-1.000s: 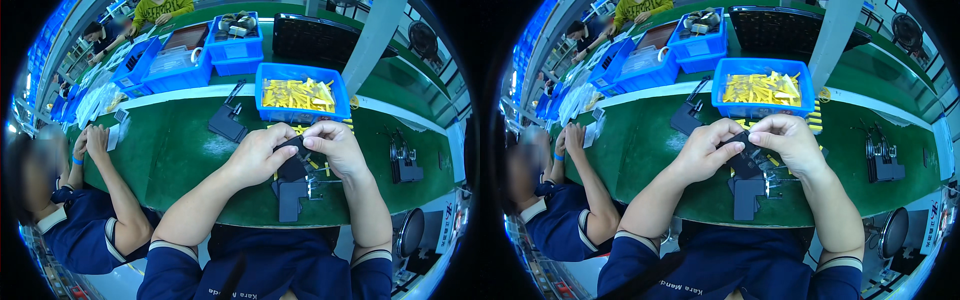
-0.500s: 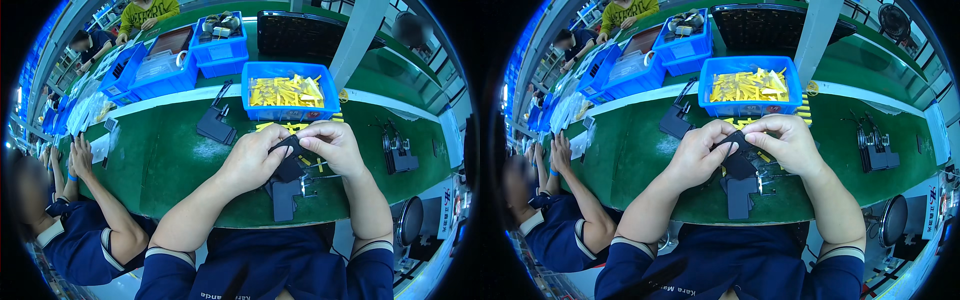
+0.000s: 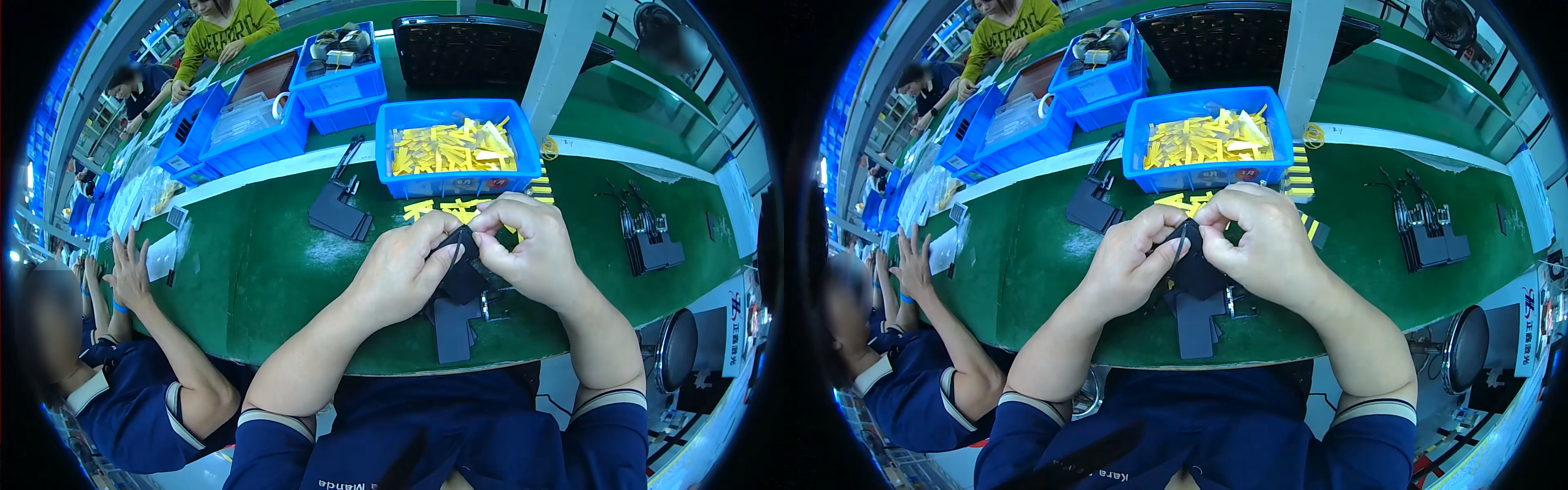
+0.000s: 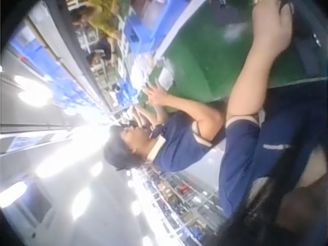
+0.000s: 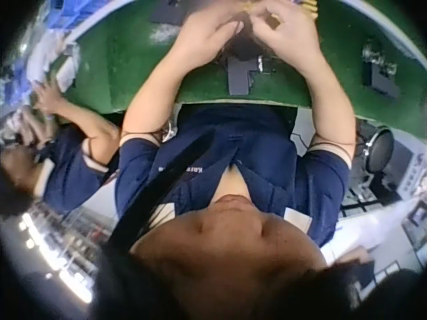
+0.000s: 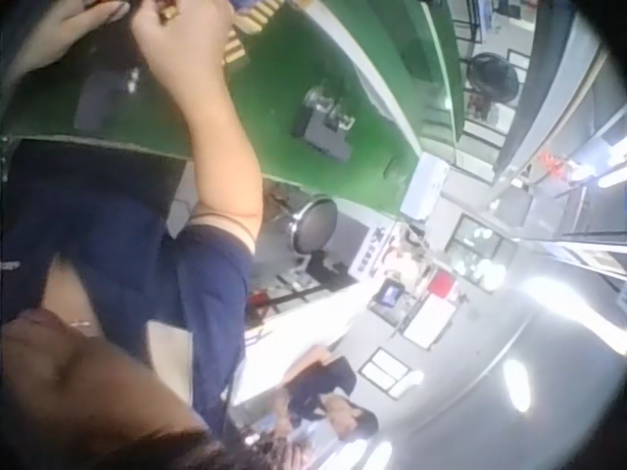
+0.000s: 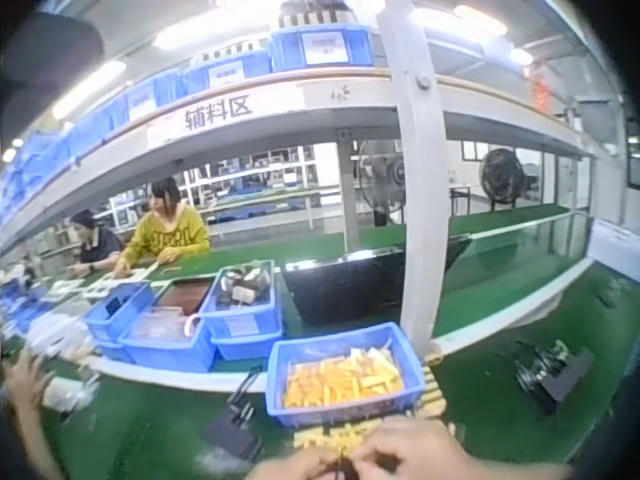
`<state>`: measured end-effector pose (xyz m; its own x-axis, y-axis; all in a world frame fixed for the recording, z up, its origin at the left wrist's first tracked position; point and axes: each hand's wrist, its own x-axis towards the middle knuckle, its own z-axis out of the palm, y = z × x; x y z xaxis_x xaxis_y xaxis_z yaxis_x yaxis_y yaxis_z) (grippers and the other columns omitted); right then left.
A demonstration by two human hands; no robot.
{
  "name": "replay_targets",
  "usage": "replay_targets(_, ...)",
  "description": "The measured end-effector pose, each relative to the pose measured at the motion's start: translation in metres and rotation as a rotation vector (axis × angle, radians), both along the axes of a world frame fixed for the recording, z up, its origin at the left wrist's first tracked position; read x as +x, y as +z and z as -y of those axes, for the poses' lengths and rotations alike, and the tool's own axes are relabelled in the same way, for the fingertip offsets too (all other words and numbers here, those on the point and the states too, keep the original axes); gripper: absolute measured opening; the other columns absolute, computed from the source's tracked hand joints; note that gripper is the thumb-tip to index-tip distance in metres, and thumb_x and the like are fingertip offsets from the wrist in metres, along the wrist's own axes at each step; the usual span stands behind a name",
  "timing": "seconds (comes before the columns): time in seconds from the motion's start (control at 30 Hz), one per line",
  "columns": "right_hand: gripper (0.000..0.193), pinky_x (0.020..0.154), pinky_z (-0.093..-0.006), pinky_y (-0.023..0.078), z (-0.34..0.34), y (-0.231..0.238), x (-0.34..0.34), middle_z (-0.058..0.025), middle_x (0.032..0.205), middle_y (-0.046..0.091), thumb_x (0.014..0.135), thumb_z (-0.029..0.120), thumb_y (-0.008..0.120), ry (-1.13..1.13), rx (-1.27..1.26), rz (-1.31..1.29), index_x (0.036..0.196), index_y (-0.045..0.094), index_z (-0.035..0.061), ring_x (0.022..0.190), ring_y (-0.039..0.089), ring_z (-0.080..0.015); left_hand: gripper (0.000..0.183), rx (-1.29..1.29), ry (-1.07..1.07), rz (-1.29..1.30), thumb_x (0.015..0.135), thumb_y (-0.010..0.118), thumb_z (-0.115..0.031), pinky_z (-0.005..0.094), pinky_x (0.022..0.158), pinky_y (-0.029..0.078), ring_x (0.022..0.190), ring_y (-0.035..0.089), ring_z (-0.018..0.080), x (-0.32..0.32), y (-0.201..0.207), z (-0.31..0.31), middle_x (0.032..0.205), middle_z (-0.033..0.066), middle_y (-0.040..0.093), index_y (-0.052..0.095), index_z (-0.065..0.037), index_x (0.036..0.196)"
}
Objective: The person assembles small electronic components by hand at a factory workstation. They pick up black rectangular parts and yellow strips, aligning and attaching them together. The person works continuously on the assembly line, handling items one at a time.
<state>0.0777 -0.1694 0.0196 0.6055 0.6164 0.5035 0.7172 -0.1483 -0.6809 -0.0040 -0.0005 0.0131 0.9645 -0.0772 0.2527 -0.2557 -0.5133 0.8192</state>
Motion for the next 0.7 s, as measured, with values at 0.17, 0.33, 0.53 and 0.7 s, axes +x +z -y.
replay_targets(0.17, 0.009, 0.063, -0.0358, 0.046, -0.002, -0.006, 0.000, -0.0116, 0.070, 0.057, 0.068, -0.001, 0.063, -0.058, 0.040, 0.196, 0.076, 0.059, 0.0005, 0.068, 0.058, -0.0277, 0.019, -0.089, -0.021, -0.101, 0.086, 0.059, -0.011, 0.0244, 0.059, 0.045, 0.066, 0.057, 0.0081, 0.003, 0.005, -0.002, 0.074, 0.0045, 0.061, 0.055, -0.001, 0.103)
replay_targets(0.33, 0.008, 0.064, -0.0350, 0.046, -0.006, -0.005, -0.007, -0.0122, 0.073, 0.058, 0.072, 0.000, 0.064, -0.036, 0.086, 0.189, 0.079, 0.060, -0.0001, 0.070, 0.058, -0.0277, 0.019, -0.130, 0.044, -0.116, 0.086, 0.061, -0.015, 0.0273, 0.060, 0.044, 0.065, 0.056, 0.0132, 0.004, 0.001, 0.000, 0.072, 0.0085, 0.059, 0.055, 0.001, 0.095)
replay_targets(0.53, 0.011, 0.073, -0.0267, 0.048, -0.011, -0.010, -0.012, -0.0070, 0.082, 0.063, 0.079, 0.003, 0.066, 0.021, 0.341, -0.452, 0.087, 0.061, -0.0011, 0.078, 0.061, -0.0134, 0.012, -0.624, 0.029, 0.019, 0.090, 0.056, -0.009, 0.0217, 0.067, 0.043, 0.075, 0.052, 0.0056, 0.005, -0.011, 0.001, 0.084, 0.0014, 0.057, 0.052, 0.000, 0.098)
replay_targets(0.7, 0.012, 0.073, -0.0250, 0.048, -0.010, -0.012, -0.012, -0.0048, 0.084, 0.061, 0.077, 0.003, 0.069, 0.071, 0.356, -0.545, 0.085, 0.061, -0.0012, 0.078, 0.059, -0.0108, 0.013, -0.684, 0.031, 0.075, 0.091, 0.055, -0.008, 0.0206, 0.070, 0.042, 0.080, 0.050, 0.0050, 0.006, -0.014, 0.001, 0.087, 0.0005, 0.054, 0.050, -0.001, 0.100)
